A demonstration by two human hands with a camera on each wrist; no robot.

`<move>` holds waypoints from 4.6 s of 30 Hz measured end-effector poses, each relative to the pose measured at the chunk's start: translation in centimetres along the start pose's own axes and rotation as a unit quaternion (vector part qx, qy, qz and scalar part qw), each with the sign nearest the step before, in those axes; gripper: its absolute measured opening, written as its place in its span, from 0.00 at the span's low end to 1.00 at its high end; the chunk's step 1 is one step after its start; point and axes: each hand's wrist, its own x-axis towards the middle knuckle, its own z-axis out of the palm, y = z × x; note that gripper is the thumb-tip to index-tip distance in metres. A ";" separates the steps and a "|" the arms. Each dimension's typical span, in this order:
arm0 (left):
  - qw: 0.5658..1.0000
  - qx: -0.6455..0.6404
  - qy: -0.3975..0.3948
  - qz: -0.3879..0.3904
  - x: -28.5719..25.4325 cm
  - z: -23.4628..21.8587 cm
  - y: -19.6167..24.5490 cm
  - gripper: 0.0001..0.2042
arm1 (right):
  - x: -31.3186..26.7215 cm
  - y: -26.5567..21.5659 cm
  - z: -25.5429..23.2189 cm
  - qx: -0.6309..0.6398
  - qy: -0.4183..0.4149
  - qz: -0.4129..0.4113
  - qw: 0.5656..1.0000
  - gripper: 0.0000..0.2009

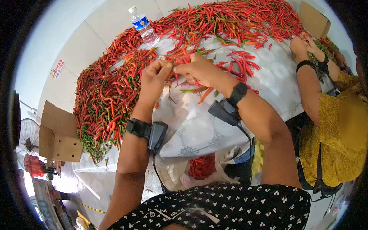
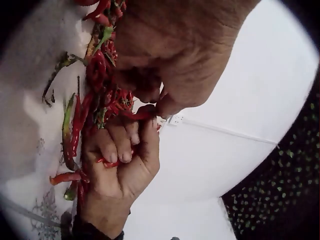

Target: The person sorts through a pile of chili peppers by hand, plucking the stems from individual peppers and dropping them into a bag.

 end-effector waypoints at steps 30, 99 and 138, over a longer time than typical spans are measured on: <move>0.983 0.142 -0.087 -0.075 0.7 -2.4 -1.7 0.05 | 0.9 -0.5 -3.3 -0.030 0.060 0.005 0.998 0.07; 0.866 0.480 -0.073 0.121 7.6 -1.6 -4.4 0.12 | 2.1 -1.2 -7.2 0.259 0.101 -0.043 0.960 0.07; 0.988 -0.033 -0.098 -0.117 -3.4 -4.0 0.6 0.12 | -15.6 3.8 9.6 -0.105 0.134 0.035 0.985 0.09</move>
